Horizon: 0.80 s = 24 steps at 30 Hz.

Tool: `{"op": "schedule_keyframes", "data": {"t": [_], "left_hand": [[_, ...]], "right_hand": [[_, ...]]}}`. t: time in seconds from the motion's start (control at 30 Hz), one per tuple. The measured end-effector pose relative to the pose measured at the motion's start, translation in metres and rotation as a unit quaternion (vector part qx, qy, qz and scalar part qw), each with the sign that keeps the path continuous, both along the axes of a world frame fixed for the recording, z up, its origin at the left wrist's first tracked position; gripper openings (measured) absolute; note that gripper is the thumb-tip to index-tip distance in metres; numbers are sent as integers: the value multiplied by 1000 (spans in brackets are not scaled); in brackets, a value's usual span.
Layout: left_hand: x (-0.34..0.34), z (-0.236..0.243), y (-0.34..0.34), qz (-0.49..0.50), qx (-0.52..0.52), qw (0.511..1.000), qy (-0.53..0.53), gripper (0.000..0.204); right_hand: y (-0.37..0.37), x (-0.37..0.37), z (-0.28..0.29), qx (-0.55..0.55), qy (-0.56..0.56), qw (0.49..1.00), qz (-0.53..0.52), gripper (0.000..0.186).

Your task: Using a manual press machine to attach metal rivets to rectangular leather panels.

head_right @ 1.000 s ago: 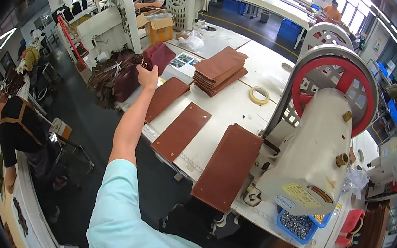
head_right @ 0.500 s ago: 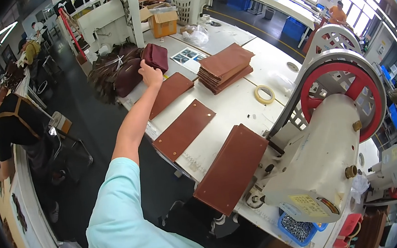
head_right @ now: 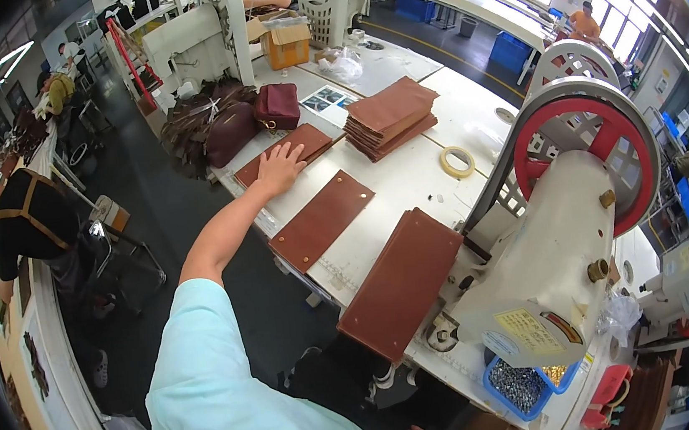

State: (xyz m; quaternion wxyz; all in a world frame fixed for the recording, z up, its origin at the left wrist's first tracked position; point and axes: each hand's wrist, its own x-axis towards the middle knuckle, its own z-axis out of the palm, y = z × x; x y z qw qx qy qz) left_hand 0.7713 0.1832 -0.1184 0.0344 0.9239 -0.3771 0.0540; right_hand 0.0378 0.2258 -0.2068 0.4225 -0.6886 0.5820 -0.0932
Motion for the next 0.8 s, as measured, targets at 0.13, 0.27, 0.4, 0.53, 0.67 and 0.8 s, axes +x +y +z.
{"op": "schedule_keyframes", "data": {"t": [0.13,0.27,0.4,0.53,0.67,0.8], "left_hand": [[-7,5,-14,21,-40,999,25,65],[-43,10,-28,-145,-254,955,-48,52],[-129,53,-14,-129,-390,907,94,32],[-194,112,49,-143,-582,789,134,28],[-239,185,98,-560,-617,544,-95,16],[-352,262,108,-761,-538,359,-49,46]], "right_hand": [[-1,-14,-31,-27,-19,999,-7,30],[8,-7,1,-38,-9,998,-41,26],[-2,-3,30,-69,-33,994,-78,25],[-33,-2,71,-205,-105,964,-136,15],[-76,-23,116,-329,-166,897,-246,10],[-123,-64,142,-354,-108,876,-309,13]]}}
